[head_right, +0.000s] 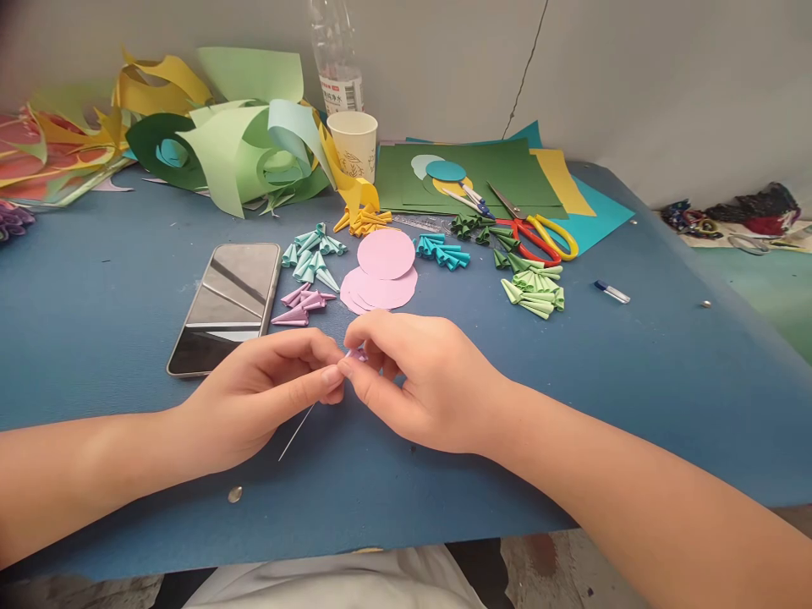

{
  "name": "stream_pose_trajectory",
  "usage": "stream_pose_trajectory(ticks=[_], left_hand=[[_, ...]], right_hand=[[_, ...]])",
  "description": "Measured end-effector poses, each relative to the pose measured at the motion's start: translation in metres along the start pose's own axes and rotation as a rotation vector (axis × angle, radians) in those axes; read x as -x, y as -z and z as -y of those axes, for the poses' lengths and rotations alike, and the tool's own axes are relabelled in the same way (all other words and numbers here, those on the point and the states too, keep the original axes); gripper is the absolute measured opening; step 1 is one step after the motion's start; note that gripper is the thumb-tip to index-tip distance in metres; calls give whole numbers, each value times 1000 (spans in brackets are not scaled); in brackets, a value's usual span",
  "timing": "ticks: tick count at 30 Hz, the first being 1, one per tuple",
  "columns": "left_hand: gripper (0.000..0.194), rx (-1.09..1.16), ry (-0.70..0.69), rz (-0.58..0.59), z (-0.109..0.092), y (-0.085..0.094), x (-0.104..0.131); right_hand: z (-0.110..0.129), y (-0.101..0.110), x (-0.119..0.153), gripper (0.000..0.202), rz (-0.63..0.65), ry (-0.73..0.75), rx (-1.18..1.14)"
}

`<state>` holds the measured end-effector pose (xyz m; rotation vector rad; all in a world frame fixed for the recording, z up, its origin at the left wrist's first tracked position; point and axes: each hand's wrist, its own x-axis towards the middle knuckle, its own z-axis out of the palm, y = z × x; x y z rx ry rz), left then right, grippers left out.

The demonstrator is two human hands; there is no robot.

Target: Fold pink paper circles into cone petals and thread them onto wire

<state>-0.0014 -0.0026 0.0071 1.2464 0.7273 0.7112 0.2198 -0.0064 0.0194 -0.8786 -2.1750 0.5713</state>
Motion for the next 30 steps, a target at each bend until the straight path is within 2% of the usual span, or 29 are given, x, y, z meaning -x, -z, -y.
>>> stream_pose_trajectory(ticks=[30], left_hand=[[15, -48, 7, 4, 0, 2, 0]], right_hand=[[1, 1, -1, 6, 20, 14, 34]])
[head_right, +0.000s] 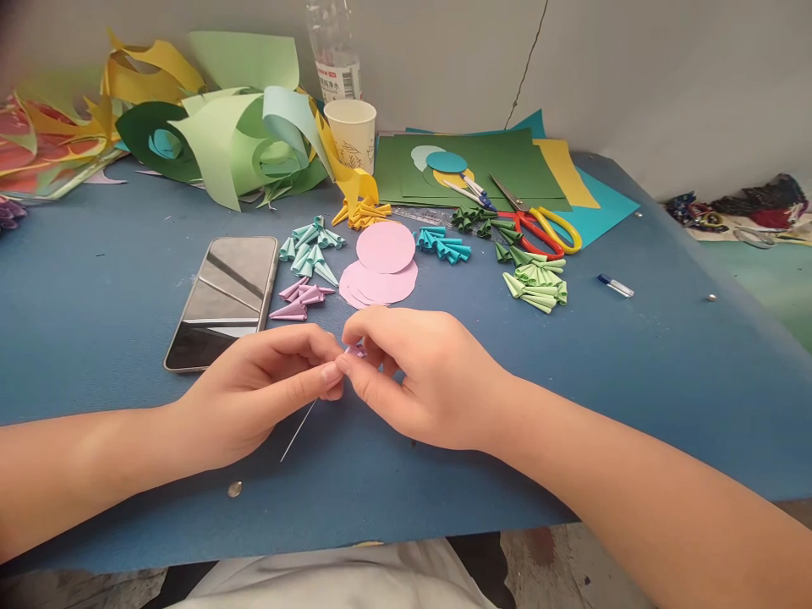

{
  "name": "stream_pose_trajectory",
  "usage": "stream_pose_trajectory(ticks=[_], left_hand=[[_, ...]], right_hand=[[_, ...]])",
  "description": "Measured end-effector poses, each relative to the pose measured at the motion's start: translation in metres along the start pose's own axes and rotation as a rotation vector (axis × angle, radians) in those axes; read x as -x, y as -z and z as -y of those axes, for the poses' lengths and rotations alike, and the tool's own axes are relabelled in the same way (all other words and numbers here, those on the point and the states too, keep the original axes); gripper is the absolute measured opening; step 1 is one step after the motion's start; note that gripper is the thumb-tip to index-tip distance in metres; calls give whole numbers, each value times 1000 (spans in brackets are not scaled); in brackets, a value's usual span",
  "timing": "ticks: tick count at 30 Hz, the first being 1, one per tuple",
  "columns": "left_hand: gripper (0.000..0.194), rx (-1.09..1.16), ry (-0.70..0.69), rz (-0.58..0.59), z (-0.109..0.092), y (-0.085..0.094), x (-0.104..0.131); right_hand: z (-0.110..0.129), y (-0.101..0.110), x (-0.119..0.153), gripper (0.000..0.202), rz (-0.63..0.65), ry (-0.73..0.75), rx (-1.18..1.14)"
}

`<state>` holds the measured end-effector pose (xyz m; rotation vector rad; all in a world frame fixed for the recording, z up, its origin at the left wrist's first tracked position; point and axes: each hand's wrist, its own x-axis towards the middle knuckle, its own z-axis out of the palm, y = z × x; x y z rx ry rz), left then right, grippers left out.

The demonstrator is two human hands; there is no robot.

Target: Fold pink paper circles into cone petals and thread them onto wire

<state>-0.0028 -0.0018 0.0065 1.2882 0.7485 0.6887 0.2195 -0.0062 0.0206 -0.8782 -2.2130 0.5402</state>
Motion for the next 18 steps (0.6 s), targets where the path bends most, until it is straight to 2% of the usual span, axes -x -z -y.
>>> stream_pose_trajectory(ticks=[11, 18], left_hand=[[15, 9, 18, -3, 0, -1, 0], [16, 7, 29, -5, -1, -1, 0]], right_hand=[[2, 2, 0, 5, 14, -6, 17], [0, 3, -1, 2, 69, -37, 9]])
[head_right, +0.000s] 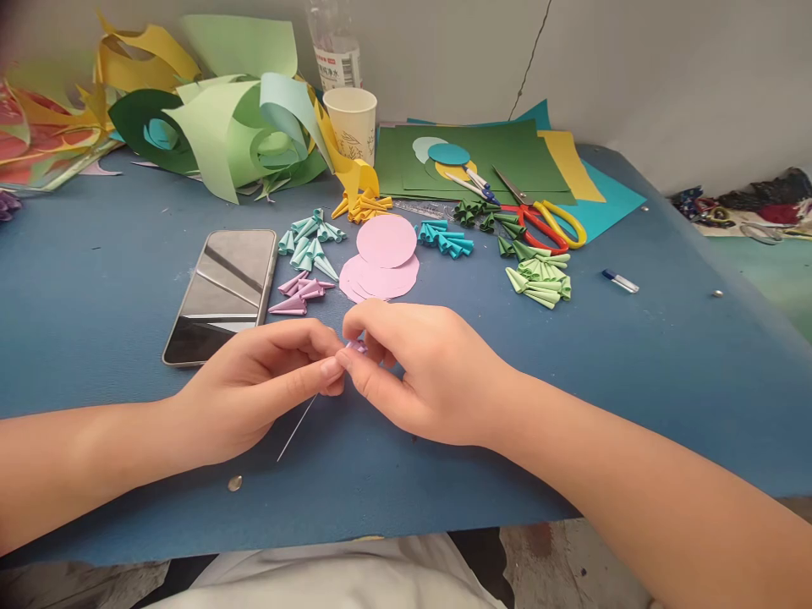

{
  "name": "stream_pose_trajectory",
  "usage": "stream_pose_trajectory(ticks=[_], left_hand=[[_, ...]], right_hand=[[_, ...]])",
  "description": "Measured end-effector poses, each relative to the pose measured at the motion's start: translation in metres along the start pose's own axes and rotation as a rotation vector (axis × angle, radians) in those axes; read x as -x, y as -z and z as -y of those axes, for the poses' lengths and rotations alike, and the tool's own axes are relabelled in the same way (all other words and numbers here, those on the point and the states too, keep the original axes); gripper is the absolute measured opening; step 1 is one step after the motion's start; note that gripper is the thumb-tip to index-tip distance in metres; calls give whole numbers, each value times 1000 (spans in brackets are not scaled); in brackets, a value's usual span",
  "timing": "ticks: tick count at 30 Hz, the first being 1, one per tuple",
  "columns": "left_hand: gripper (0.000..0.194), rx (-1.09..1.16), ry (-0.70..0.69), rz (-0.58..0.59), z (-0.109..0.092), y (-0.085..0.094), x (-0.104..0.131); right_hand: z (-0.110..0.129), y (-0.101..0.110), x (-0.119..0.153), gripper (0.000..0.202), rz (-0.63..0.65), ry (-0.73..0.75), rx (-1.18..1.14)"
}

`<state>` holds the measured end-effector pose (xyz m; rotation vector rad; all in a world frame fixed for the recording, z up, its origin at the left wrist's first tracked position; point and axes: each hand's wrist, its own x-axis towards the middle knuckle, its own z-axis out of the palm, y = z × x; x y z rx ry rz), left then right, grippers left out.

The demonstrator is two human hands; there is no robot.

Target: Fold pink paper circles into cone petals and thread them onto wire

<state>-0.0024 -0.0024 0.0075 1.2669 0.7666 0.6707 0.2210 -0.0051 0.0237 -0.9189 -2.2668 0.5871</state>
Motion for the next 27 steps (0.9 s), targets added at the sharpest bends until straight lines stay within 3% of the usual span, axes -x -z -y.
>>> stream_pose_trajectory(ticks=[6, 19, 27], left_hand=[[16, 12, -27, -7, 0, 0, 0], [17, -5, -14, -97, 1, -2, 0], [18, -274, -90, -238, -4, -7, 2]], right_hand=[[3, -1, 1, 6, -67, -1, -45], [9, -1, -3, 15, -93, -295, -419], [5, -3, -2, 21, -95, -397, -533]])
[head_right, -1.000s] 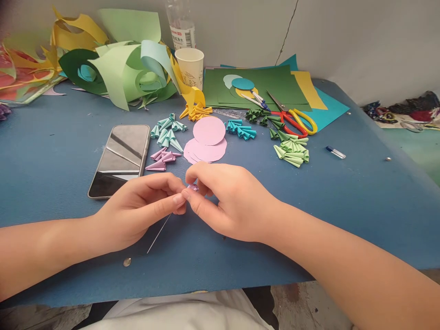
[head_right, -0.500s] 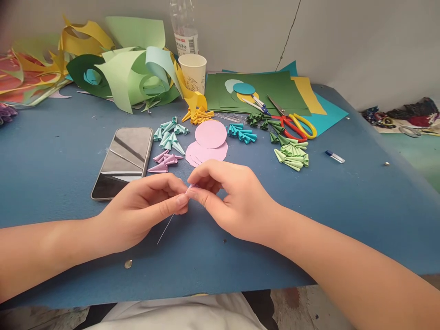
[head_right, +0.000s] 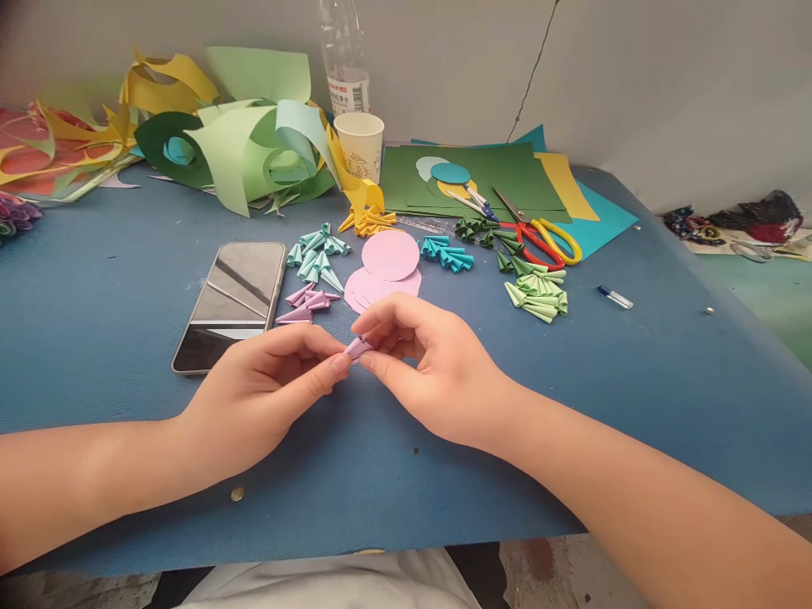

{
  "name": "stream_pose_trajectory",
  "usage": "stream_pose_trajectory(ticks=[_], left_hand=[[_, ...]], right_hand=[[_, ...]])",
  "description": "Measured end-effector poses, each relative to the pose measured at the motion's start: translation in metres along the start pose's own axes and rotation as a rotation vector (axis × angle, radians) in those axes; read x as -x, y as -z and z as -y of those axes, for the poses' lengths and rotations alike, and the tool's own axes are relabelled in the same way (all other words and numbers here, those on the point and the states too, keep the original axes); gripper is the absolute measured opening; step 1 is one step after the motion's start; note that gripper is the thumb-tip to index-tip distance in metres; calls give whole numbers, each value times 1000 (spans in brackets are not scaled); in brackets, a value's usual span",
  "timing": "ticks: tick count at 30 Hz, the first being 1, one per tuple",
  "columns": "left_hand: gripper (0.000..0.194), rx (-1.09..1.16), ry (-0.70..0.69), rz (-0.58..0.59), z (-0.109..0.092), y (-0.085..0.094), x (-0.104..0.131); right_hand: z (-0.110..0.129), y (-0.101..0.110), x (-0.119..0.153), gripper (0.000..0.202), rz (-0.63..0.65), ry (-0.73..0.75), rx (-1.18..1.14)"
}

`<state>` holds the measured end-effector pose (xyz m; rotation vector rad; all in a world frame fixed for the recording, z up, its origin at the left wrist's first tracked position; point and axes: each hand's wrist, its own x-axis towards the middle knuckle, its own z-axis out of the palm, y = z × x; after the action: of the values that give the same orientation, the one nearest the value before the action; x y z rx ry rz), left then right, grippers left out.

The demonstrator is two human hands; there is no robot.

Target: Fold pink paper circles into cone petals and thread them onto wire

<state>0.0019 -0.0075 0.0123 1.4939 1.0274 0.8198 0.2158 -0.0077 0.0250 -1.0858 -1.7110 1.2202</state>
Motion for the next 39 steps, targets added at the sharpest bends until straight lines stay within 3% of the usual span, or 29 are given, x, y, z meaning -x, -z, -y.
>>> stream_pose_trajectory(ticks=[3, 13, 30, 39], left_hand=[[17, -53, -12, 12, 1, 1, 0], [6, 158, 30, 18, 3, 3, -3], [9, 174, 60, -5, 1, 3, -4], [12, 201, 85, -14, 0, 3, -6]], right_hand=[[-2, 1, 0, 21, -1, -26, -7], [-1, -3, -2, 18, -36, -84, -22], [2, -9, 0, 23, -108, -202, -176], [1, -11, 5, 25, -182, -34, 108]])
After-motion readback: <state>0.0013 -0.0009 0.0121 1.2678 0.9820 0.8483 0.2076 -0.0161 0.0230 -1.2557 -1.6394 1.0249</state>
